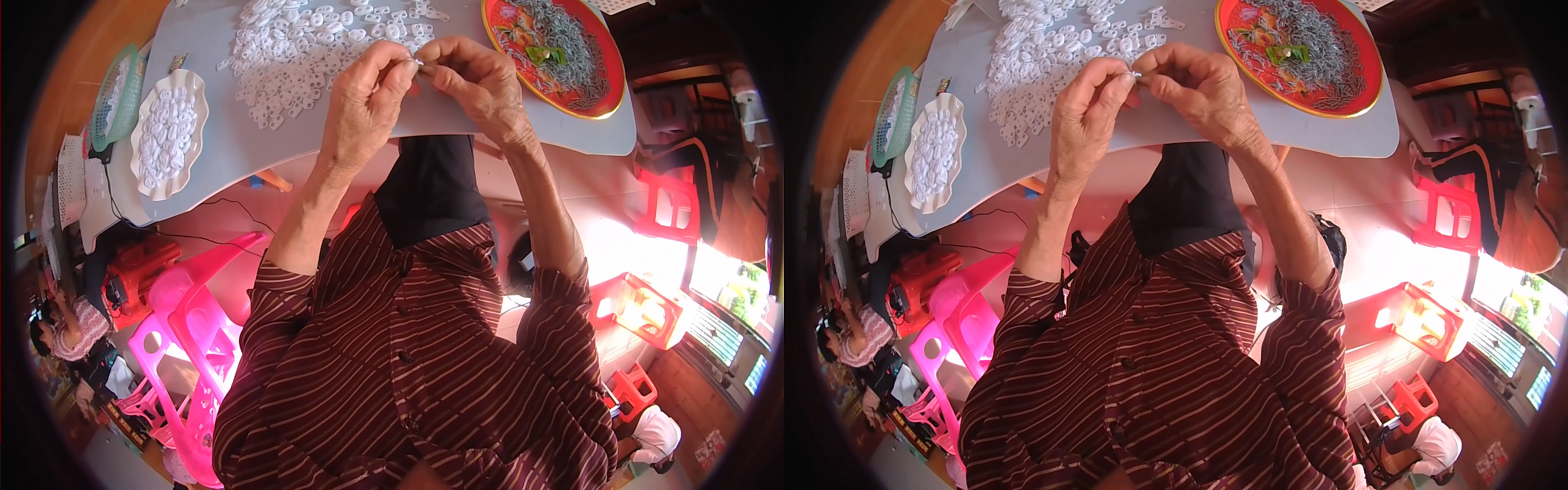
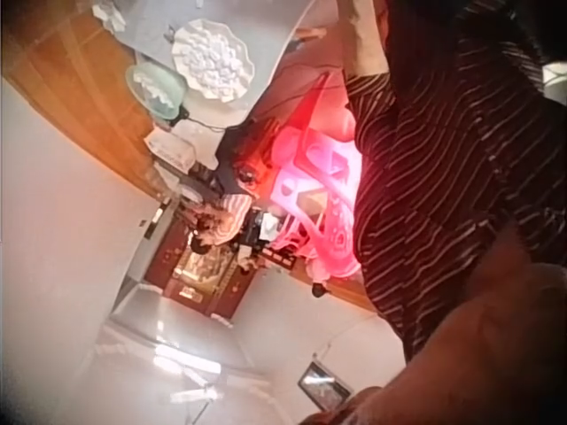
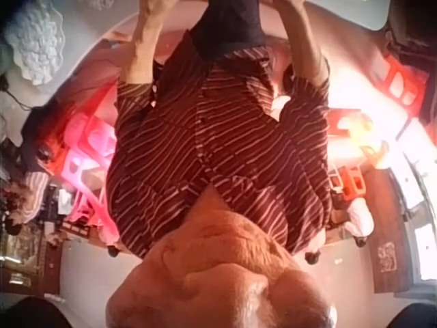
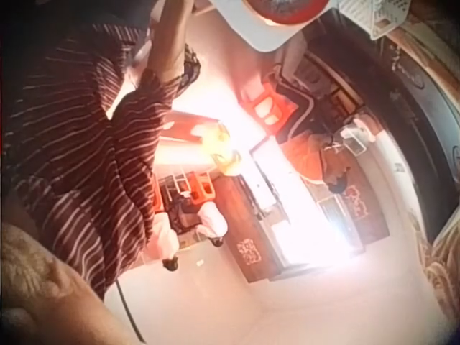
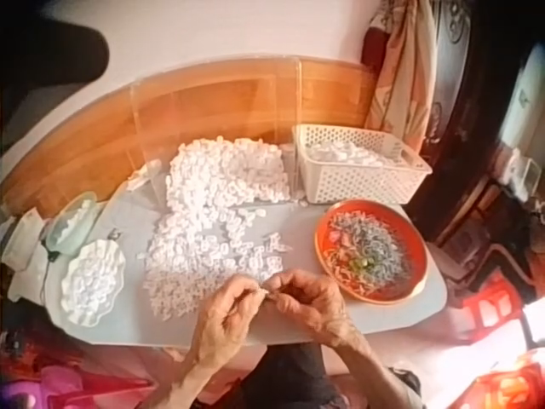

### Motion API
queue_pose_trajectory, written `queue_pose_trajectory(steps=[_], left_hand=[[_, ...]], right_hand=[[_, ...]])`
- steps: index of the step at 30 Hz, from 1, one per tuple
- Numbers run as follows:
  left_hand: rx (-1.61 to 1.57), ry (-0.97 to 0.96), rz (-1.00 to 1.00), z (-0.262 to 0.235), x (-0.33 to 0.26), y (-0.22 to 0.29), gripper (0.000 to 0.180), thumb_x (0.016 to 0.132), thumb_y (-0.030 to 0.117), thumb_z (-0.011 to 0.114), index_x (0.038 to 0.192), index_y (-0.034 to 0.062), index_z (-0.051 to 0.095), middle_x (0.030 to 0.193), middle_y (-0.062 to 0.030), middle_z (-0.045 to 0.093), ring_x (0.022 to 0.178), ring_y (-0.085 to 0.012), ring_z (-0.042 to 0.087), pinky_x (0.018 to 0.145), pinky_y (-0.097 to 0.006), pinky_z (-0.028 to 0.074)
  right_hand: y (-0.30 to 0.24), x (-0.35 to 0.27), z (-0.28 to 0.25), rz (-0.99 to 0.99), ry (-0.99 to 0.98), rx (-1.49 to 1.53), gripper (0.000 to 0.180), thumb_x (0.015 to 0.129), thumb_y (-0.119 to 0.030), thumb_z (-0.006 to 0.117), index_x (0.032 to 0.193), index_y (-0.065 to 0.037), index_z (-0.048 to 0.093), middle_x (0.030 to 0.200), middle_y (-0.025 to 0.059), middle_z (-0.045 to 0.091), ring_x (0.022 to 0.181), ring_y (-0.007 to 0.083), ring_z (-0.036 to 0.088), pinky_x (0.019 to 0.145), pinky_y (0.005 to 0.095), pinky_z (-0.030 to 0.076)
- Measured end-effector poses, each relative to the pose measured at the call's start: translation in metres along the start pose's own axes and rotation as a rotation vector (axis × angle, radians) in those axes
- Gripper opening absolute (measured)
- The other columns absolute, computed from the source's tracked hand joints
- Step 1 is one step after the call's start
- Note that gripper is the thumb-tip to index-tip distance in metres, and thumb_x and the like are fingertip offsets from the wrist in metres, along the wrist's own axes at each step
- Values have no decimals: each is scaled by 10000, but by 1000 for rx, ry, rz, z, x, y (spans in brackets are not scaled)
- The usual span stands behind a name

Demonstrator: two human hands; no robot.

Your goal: Manually assembling small white circular plastic parts on a table.

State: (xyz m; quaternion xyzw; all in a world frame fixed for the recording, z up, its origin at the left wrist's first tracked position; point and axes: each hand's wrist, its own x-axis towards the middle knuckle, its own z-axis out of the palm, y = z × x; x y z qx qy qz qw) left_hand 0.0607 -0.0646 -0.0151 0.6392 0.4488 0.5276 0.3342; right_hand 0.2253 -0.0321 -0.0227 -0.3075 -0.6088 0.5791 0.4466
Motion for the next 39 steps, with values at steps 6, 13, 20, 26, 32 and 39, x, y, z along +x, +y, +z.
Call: queue_pose_trajectory(steps=[6, 13, 20, 26, 32, 39], left_hand=[[-1, -134, -143, -10, -3, 5, 155, 919, 192, 508, 901, 42, 546, 647, -9, 548, 604, -69, 504, 516, -225, 395], [26, -234, -193, -14, -3, 5, 229, 928, 238, 499, 927, 19, 566, 667, -14, 560, 631, -91, 509, 597, -232, 417], [10, -274, -152, -14, -4, -3, 176, 927, 196, 491, 918, 29, 547, 667, -28, 562, 620, -92, 521, 575, -244, 421], [-19, -277, -93, -13, -4, -8, 158, 914, 180, 475, 901, 37, 542, 640, -39, 568, 574, -93, 507, 520, -256, 406], [1, -284, -91, -13, -4, -6, 154, 905, 166, 467, 895, 32, 543, 631, -37, 567, 548, -99, 498, 495, -260, 401], [-4, -292, -109, -14, -4, -6, 150, 902, 174, 479, 884, 37, 537, 621, -35, 559, 516, -94, 464, 476, -254, 388]], right_hand=[[-1, 2, -2, -13, -14, 50, 182, 870, -38, 587, 1045, -17, 540, 912, -16, 560, 875, 57, 515, 822, 200, 424], [-6, 1, -1, -16, -69, 17, 187, 872, -33, 582, 1054, -24, 536, 918, -22, 556, 901, 55, 527, 837, 202, 428], [-5, 1, -4, 16, -104, 15, 212, 863, -26, 581, 1070, -39, 534, 902, -25, 542, 888, 55, 525, 827, 206, 428], [-7, 1, -5, 28, -107, -15, 231, 858, -46, 582, 1083, -46, 532, 883, -23, 532, 859, 54, 514, 803, 210, 427], [-7, 2, -6, 38, -122, -6, 240, 851, -44, 583, 1085, -37, 527, 876, -17, 530, 854, 61, 517, 800, 214, 429], [-11, 1, -5, 75, -115, -26, 167, 860, -70, 591, 1020, -22, 582, 880, -5, 594, 782, 56, 512, 760, 216, 436]])
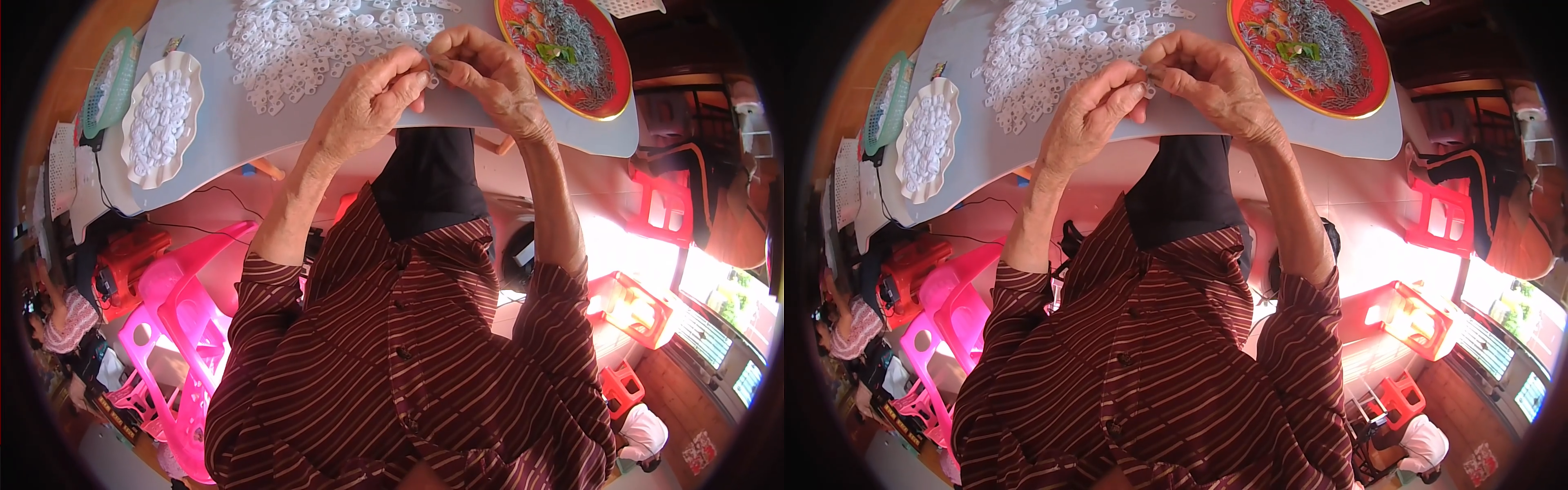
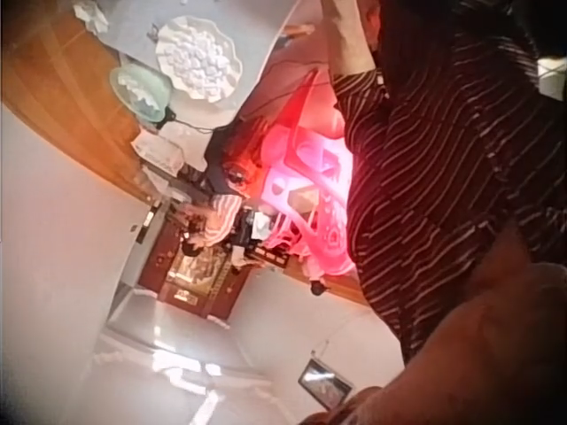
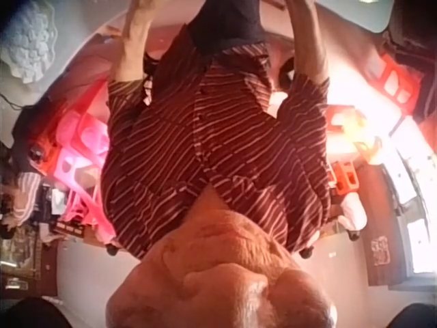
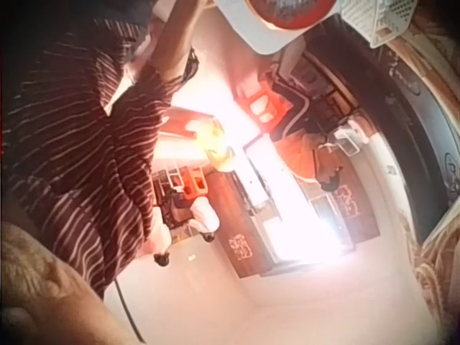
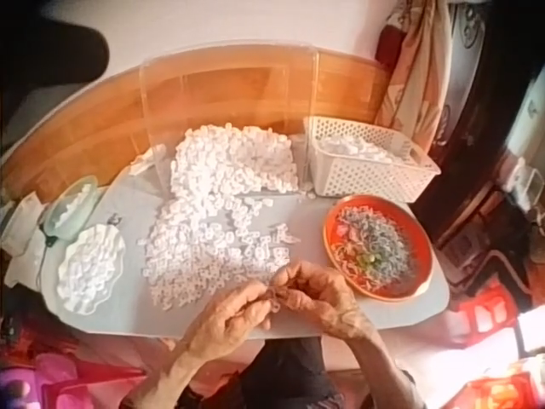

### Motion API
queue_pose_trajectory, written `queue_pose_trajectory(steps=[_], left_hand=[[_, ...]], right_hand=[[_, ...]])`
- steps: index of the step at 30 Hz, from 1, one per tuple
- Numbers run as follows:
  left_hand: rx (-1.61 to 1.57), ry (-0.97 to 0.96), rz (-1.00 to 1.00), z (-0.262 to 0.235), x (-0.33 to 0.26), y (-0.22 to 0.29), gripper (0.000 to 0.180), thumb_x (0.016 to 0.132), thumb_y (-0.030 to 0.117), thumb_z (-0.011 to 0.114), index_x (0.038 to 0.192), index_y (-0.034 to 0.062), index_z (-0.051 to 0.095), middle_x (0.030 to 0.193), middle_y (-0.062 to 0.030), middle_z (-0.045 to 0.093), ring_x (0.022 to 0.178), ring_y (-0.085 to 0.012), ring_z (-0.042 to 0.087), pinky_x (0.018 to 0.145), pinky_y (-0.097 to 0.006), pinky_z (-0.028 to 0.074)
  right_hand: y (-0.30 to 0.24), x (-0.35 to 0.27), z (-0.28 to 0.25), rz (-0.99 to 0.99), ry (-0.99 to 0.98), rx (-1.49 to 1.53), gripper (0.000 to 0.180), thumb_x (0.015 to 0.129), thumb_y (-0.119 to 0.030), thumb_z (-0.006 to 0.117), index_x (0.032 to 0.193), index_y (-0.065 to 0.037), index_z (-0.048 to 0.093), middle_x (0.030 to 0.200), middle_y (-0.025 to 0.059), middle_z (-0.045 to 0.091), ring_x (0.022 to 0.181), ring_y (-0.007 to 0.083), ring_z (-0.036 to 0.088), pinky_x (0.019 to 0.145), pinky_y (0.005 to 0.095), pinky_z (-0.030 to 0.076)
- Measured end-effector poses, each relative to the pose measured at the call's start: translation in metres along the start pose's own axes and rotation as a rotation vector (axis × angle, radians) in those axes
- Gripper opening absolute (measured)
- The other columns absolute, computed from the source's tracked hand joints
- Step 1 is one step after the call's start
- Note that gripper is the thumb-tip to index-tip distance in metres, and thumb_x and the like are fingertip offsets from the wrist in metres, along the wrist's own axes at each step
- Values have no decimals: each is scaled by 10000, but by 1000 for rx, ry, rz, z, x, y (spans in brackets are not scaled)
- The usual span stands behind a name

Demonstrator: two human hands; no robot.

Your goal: Manually assembling small white circular plastic parts on a table.

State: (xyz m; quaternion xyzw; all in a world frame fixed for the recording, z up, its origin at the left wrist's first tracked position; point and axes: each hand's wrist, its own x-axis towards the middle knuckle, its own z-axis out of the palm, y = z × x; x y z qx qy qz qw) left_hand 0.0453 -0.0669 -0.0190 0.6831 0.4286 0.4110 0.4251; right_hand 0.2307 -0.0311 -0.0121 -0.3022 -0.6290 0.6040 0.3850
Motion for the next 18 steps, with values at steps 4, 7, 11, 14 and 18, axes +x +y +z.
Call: queue_pose_trajectory(steps=[4, 7, 11, 14, 18], left_hand=[[20, 1, 20, -1, -1, -1, 154, 900, 181, 486, 866, 37, 527, 617, -31, 553, 515, -97, 460, 477, -255, 385], [6, -4, 6, -2, -1, -1, 165, 898, 186, 493, 844, 32, 514, 618, -31, 553, 525, -100, 464, 485, -257, 386], [-17, 16, 13, 0, -1, -2, 174, 899, 200, 502, 852, 34, 520, 621, -30, 559, 522, -95, 468, 480, -253, 383], [-39, 27, 1, 0, -1, -2, 174, 903, 204, 501, 868, 35, 528, 620, -31, 563, 515, -93, 472, 478, -251, 388], [-29, 37, -5, 1, -2, -1, 160, 906, 187, 506, 883, 29, 526, 621, -38, 566, 527, -95, 492, 487, -250, 405]], right_hand=[[4, 1, -1, -39, -25, -89, 122, 871, -112, 607, 940, -13, 626, 838, -13, 619, 736, 53, 501, 704, 209, 436], [6, 3, -1, -43, -8, -82, 142, 864, -147, 627, 905, -12, 644, 797, -26, 615, 712, 54, 493, 657, 202, 430], [7, 3, 0, -30, 29, -69, 132, 854, -140, 638, 917, -24, 647, 801, -22, 619, 706, 49, 498, 645, 200, 434], [10, 3, 0, -21, 80, 5, 111, 850, -121, 641, 915, -31, 641, 806, -21, 616, 714, 48, 506, 654, 201, 438], [11, 5, 1, -80, 84, 66, 128, 844, -87, 643, 952, -33, 600, 834, -17, 606, 751, 52, 536, 699, 197, 452]])
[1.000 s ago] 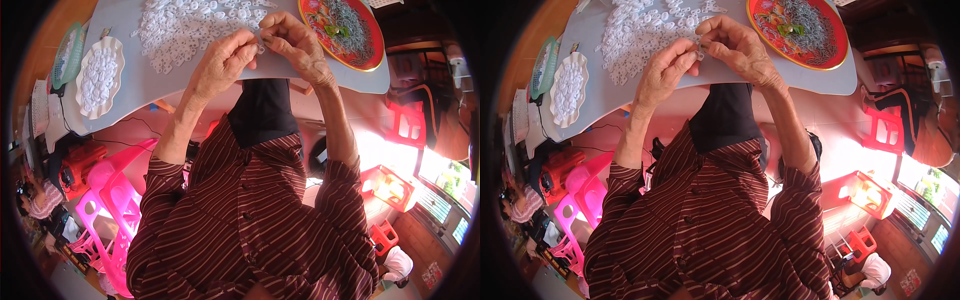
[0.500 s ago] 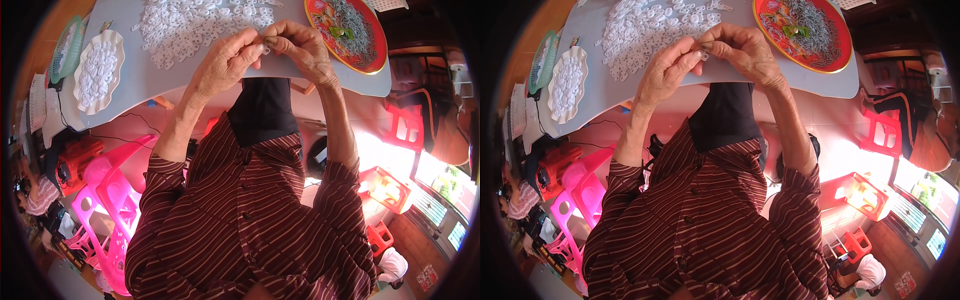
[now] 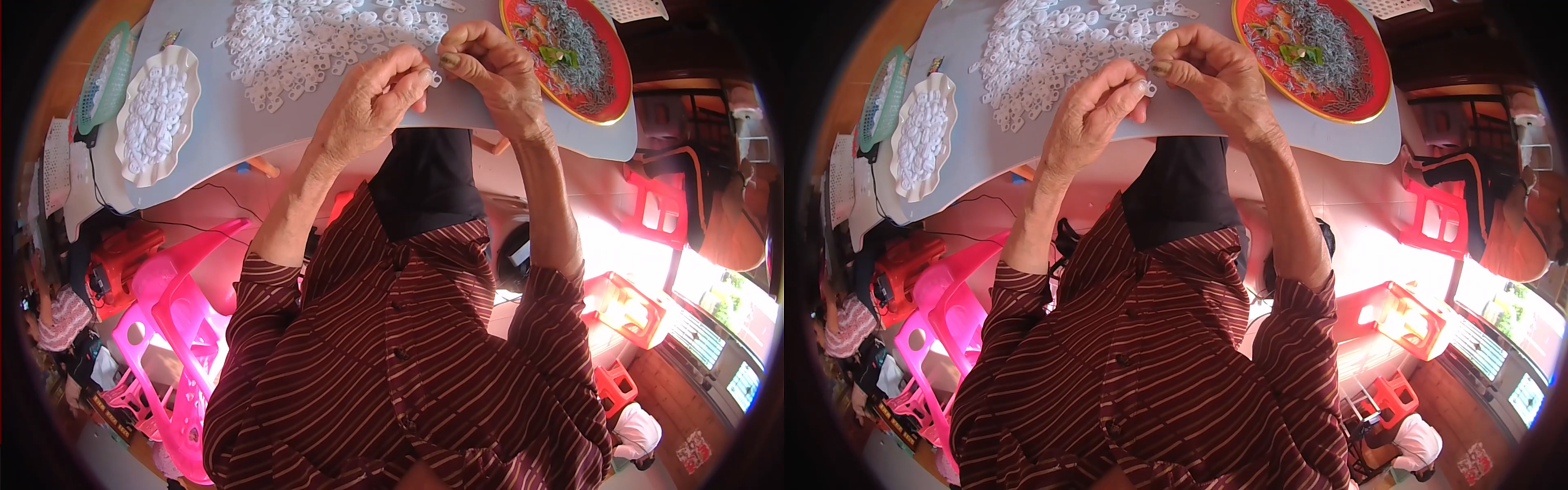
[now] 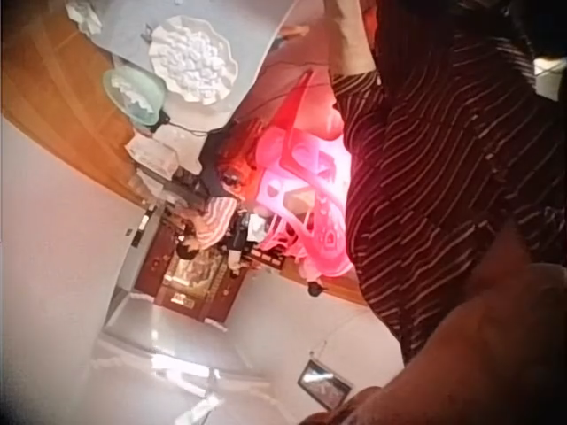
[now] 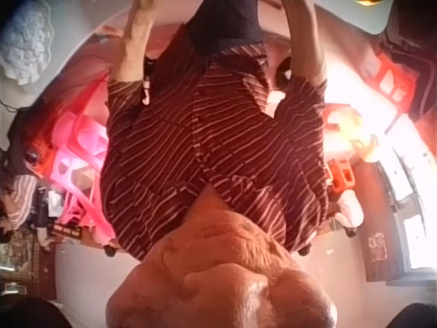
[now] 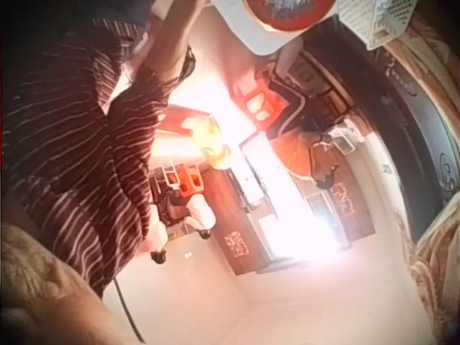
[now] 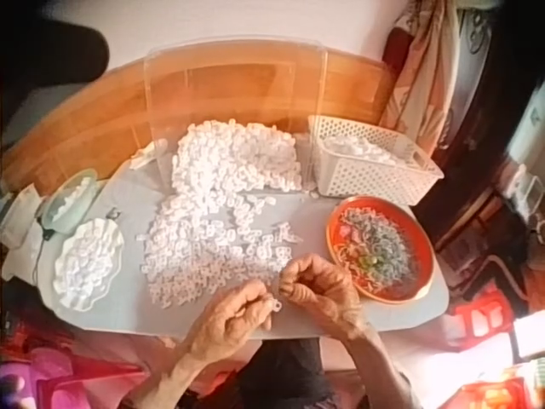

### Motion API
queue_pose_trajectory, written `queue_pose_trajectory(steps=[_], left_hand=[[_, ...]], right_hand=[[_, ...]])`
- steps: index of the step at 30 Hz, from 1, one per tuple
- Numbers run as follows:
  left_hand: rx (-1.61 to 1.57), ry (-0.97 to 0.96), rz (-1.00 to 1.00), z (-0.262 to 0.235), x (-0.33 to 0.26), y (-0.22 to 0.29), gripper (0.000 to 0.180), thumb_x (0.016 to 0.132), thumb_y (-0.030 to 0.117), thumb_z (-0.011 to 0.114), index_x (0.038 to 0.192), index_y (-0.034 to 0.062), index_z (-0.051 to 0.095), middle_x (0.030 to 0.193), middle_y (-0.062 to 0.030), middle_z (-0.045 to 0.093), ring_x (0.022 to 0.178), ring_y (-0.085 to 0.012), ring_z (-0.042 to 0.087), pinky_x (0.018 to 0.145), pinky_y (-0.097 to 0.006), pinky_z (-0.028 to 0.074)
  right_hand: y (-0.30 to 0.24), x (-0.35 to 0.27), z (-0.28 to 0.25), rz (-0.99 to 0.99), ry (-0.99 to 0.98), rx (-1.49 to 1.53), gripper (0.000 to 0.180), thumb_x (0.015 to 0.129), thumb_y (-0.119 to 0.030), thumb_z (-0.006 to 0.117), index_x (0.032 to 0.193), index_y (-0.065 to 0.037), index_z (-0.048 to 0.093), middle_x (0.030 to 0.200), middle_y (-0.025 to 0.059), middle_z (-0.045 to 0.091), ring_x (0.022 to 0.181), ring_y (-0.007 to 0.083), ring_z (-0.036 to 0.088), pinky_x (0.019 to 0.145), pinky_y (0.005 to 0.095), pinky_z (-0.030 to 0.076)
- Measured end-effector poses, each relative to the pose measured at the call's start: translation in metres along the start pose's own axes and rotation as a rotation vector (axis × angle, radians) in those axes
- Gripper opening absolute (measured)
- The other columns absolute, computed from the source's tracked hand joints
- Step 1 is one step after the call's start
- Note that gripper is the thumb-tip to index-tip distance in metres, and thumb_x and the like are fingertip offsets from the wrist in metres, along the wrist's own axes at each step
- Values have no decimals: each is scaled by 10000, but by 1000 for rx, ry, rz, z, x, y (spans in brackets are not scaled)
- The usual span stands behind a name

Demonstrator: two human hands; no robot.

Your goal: Manually assembling small white circular plastic parts on a table.

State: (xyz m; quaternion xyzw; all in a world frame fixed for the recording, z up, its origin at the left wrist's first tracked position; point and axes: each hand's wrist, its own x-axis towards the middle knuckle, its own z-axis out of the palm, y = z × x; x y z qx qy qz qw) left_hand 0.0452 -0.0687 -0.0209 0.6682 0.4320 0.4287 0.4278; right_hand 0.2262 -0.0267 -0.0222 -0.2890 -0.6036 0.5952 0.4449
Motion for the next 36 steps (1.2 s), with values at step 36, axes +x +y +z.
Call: queue_pose_trajectory(steps=[36], left_hand=[[5, 172, 61, 13, -3, 2, 117, 891, 134, 531, 878, 18, 537, 643, -60, 573, 588, -128, 572, 559, -269, 463]], right_hand=[[3, -1, 7, -19, -18, 22, 216, 839, -34, 635, 1036, -14, 550, 885, 33, 623, 837, 79, 594, 776, 201, 481]])
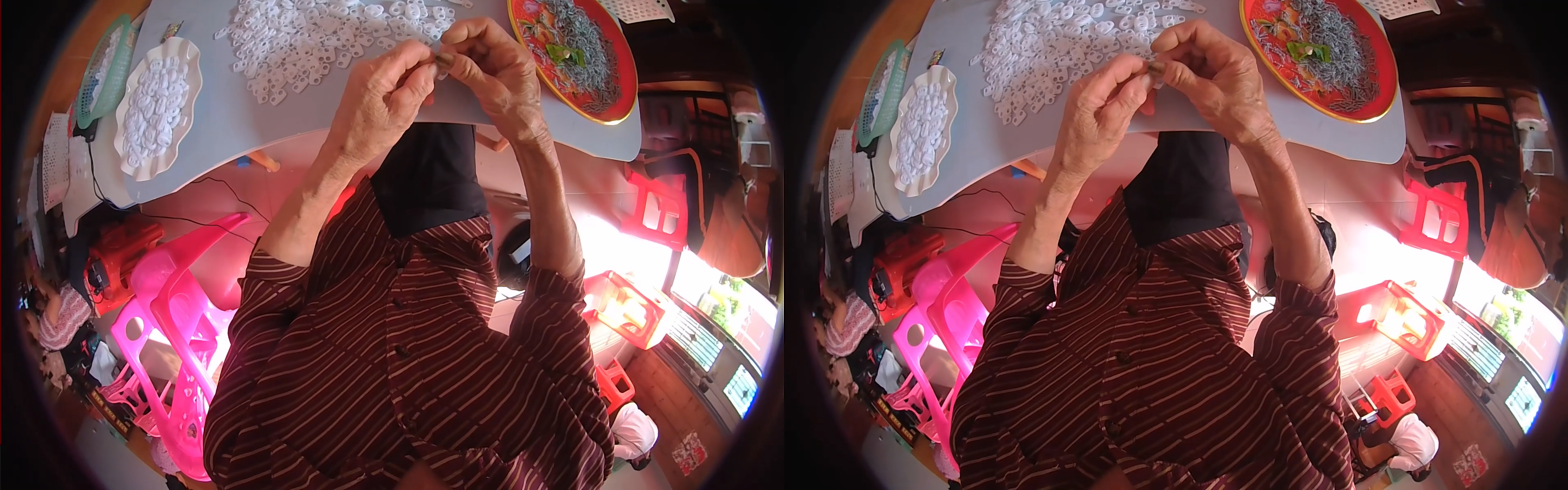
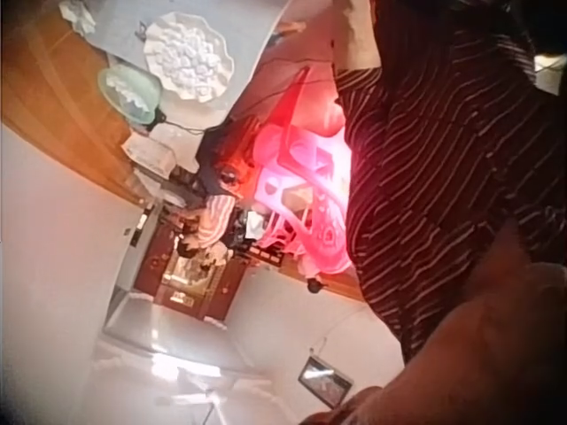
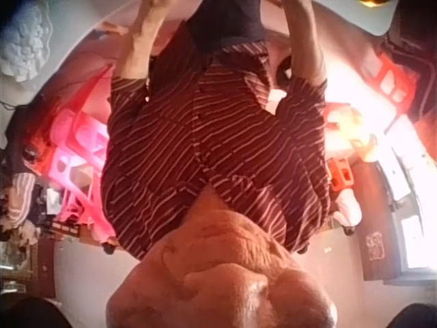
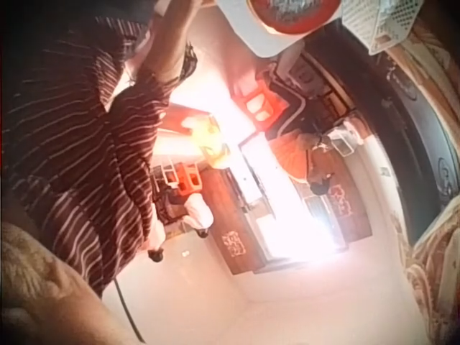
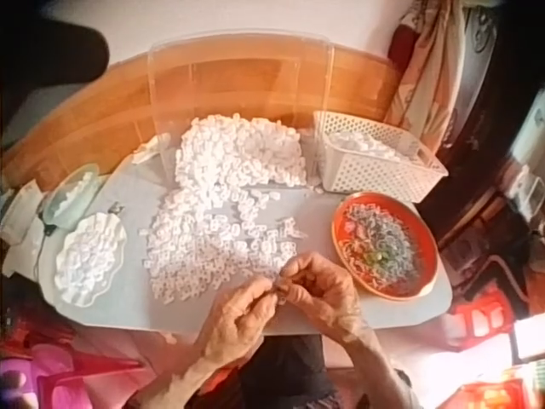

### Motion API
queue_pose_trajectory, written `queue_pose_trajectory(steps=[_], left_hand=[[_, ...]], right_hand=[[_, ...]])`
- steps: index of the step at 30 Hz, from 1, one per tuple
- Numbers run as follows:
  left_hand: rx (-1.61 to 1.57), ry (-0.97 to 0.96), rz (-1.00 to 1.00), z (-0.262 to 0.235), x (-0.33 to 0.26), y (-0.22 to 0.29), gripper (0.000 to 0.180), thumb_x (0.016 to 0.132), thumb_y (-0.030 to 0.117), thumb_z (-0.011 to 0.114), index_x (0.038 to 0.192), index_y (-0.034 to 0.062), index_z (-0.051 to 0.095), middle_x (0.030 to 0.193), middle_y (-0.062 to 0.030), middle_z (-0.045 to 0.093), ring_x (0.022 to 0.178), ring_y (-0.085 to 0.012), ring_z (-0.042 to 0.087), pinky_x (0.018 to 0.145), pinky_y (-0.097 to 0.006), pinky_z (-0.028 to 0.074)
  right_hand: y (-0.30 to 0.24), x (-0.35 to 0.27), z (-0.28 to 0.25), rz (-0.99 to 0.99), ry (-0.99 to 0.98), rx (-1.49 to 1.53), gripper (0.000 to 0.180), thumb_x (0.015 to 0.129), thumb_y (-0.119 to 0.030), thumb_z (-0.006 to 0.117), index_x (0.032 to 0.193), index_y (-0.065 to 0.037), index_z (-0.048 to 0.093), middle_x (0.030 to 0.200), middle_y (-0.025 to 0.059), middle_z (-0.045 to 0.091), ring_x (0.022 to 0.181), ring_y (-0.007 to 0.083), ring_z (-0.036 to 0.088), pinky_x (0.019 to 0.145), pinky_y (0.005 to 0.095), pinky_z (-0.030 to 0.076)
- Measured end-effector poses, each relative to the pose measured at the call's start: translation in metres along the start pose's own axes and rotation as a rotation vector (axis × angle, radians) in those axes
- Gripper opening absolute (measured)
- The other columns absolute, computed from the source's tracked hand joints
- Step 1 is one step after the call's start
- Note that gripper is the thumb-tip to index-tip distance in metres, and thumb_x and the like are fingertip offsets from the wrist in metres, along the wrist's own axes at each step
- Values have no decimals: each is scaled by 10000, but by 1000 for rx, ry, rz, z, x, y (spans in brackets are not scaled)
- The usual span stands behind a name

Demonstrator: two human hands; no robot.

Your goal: Manually assembling small white circular plastic parts on a table.

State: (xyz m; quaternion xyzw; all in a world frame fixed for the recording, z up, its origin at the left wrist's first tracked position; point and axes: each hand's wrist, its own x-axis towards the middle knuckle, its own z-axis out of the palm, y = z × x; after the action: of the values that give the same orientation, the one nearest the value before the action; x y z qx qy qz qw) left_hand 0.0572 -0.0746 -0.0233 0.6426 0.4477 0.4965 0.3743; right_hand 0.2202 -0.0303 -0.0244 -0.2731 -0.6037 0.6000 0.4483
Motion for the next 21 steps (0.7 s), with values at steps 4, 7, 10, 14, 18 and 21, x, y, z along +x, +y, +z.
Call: queue_pose_trajectory(steps=[4, 7, 10, 14, 18, 21], left_hand=[[28, -19, -2, -3, -1, -3, 114, 890, 130, 534, 880, 16, 536, 645, -56, 574, 592, -126, 573, 563, -269, 464], [-7, -43, 0, -5, 2, -4, 107, 889, 125, 540, 875, 20, 538, 652, -40, 577, 601, -109, 566, 558, -259, 454], [-61, -40, 15, -4, 1, -1, 110, 888, 133, 546, 871, 24, 543, 657, -20, 580, 604, -91, 549, 546, -242, 436], [-92, -31, -12, -3, 1, -2, 83, 875, 107, 546, 868, 24, 548, 686, -21, 585, 612, -78, 541, 540, -225, 424], [-102, -77, -62, -5, -2, -8, 136, 882, 103, 554, 967, 3, 587, 758, -22, 609, 697, -87, 578, 648, -222, 464], [-185, -4, 20, -1, -1, -9, 56, 864, 69, 550, 877, 16, 563, 725, -15, 597, 648, -73, 566, 561, -221, 439]], right_hand=[[-6, -2, 5, 15, 9, -8, 153, 860, -65, 617, 995, -6, 576, 845, 23, 620, 799, 72, 579, 751, 204, 479], [-7, -1, 1, 41, 7, -241, 121, 880, -115, 602, 932, -7, 609, 798, -2, 612, 751, 59, 548, 701, 203, 465], [-5, 1, -2, 7, -5, -210, 151, 886, -163, 601, 882, -15, 629, 760, -26, 601, 714, 51, 516, 654, 201, 442], [-9, 1, -2, 35, -18, -221, 163, 874, -186, 622, 881, -23, 630, 738, -34, 593, 690, 39, 502, 635, 195, 431], [-13, -1, 1, 70, 14, -413, 159, 879, -176, 619, 864, -19, 625, 724, -15, 605, 697, 37, 518, 639, 197, 436], [-14, -1, 7, 70, 38, -341, 151, 883, -160, 613, 870, -10, 621, 730, 0, 621, 723, 46, 540, 655, 202, 445]])
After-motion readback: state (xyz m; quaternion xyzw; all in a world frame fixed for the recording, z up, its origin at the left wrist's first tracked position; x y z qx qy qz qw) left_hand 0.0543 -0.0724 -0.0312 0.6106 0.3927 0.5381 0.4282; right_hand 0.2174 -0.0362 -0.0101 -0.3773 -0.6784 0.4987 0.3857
